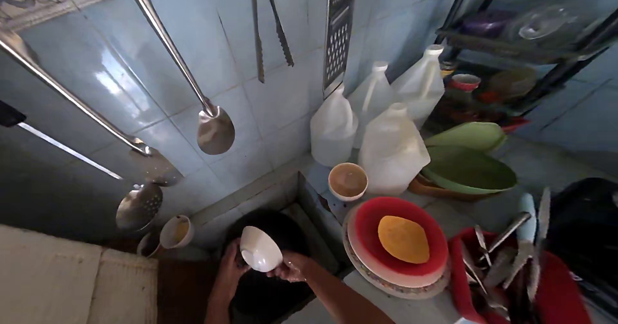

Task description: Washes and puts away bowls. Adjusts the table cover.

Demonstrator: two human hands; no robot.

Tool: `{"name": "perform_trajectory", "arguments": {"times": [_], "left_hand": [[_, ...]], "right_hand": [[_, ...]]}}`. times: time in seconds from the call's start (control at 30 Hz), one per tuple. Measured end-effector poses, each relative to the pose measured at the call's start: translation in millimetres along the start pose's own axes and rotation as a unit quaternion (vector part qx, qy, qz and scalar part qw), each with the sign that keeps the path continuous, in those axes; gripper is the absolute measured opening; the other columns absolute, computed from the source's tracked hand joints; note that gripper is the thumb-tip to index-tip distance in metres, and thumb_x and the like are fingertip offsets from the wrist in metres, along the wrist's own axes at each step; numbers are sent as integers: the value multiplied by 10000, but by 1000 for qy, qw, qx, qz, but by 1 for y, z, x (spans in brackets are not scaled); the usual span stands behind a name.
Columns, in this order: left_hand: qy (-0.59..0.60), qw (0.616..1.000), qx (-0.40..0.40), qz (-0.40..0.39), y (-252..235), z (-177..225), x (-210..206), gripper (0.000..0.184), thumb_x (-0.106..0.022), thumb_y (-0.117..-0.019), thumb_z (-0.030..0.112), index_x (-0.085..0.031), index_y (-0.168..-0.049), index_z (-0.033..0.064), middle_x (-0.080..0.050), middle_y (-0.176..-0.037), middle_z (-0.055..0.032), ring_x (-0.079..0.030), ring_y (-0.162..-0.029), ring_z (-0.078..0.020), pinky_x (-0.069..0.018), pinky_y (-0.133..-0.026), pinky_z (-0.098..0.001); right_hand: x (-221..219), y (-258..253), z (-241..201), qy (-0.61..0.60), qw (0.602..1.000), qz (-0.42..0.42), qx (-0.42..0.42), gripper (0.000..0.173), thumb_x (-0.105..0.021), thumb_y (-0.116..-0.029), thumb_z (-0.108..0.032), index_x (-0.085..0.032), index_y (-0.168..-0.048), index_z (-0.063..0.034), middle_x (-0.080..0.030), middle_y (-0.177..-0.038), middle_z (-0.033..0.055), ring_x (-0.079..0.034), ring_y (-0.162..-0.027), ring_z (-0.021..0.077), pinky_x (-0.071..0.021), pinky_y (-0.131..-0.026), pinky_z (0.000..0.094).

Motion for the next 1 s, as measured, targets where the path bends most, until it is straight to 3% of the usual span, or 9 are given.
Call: {"name": "perform_trajectory", "arguments": {"times": [0.17, 0.23, 0.3, 0.37, 0.47, 0.63, 0.77, 0.87, 1.0], "left_hand": [[178, 981, 42, -59, 13, -46, -37, 633, -254, -1098, 521, -293, -1560, 89, -551, -1421, -188, -624, -1202, -314, -562, -949, -493], [281, 959, 33, -35, 17, -45, -44, 596, -284, -1088, 530, -371, -1500, 108, -624, -1317, -157, -662, -1134, -277, -583, -916, -479], [327, 944, 39, 17, 19, -44, -40, 531, -345, -1088, 509, -494, -1413, 117, -681, -1221, -133, -695, -1068, -260, -601, -866, -496], [276, 959, 50, 52, 18, -49, -25, 491, -393, -1090, 456, -529, -1398, 99, -676, -1237, -135, -685, -1088, -253, -593, -883, -497], [150, 981, 40, 115, 22, -58, 3, 441, -493, -1084, 337, -556, -1383, 20, -645, -1300, -175, -647, -1154, -262, -555, -962, -477], [-62, 983, -30, 172, 74, -25, 17, 430, -668, -990, 179, -575, -1336, -57, -635, -1264, -239, -631, -1141, -292, -533, -981, -471], [-207, 968, -80, 115, 118, -6, 17, 335, -722, -926, 136, -662, -1216, -20, -706, -1102, -164, -685, -1018, -223, -561, -931, -432], [-170, 971, -93, 141, 132, -9, 24, 331, -690, -956, 128, -642, -1244, -27, -697, -1136, -171, -684, -1038, -217, -566, -940, -422], [74, 957, -73, 271, 138, -19, 35, 385, -581, -1042, 164, -542, -1368, -36, -635, -1246, -201, -646, -1074, -215, -557, -927, -402]], "right_hand": [[8, 15, -22, 213, 976, 43, -33, 332, -346, -1112, -296, -595, -1125, -78, -698, -814, 45, -640, -634, 110, -527, -582, 256], [0, 34, -50, 408, 904, 130, 7, 341, -473, -1081, -297, -631, -1207, -22, -730, -946, 124, -713, -797, 223, -592, -718, 412], [-4, 61, -94, 570, 779, 250, 67, 386, -554, -1036, -287, -641, -1325, -46, -668, -1274, 198, -648, -1180, 342, -518, -990, 562], [9, 90, -137, 643, 665, 357, 131, 476, -577, -1012, -267, -566, -1441, -61, -527, -1476, 225, -482, -1393, 395, -400, -1135, 580], [61, 117, -176, 685, 551, 460, 123, 586, -630, -990, -197, -454, -1504, 20, -419, -1546, 290, -366, -1457, 466, -271, -1176, 654], [106, 120, -180, 749, 486, 450, 9, 412, -480, -1005, 65, -533, -1413, 73, -487, -1477, 313, -423, -1409, 490, -338, -1134, 652], [64, 119, -177, 765, 531, 364, 13, 357, -571, -1007, -72, -601, -1342, 46, -548, -1404, 306, -528, -1300, 499, -447, -1027, 655], [32, 112, -165, 664, 671, 301, 139, 551, -745, -937, -289, -598, -1354, 41, -600, -1336, 307, -557, -1283, 460, -424, -1079, 634], [8, 95, -132, 328, 871, 215, 297, 436, -785, -885, -103, -620, -1257, 53, -686, -1172, 187, -685, -1070, 217, -575, -957, 381]]}}
Point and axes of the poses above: each hand's wrist, its own y-axis away from the middle knuckle, its own x-axis out of the back of the hand, z = x × y, the point moved 5 cm from there along -y, towards the middle knuckle
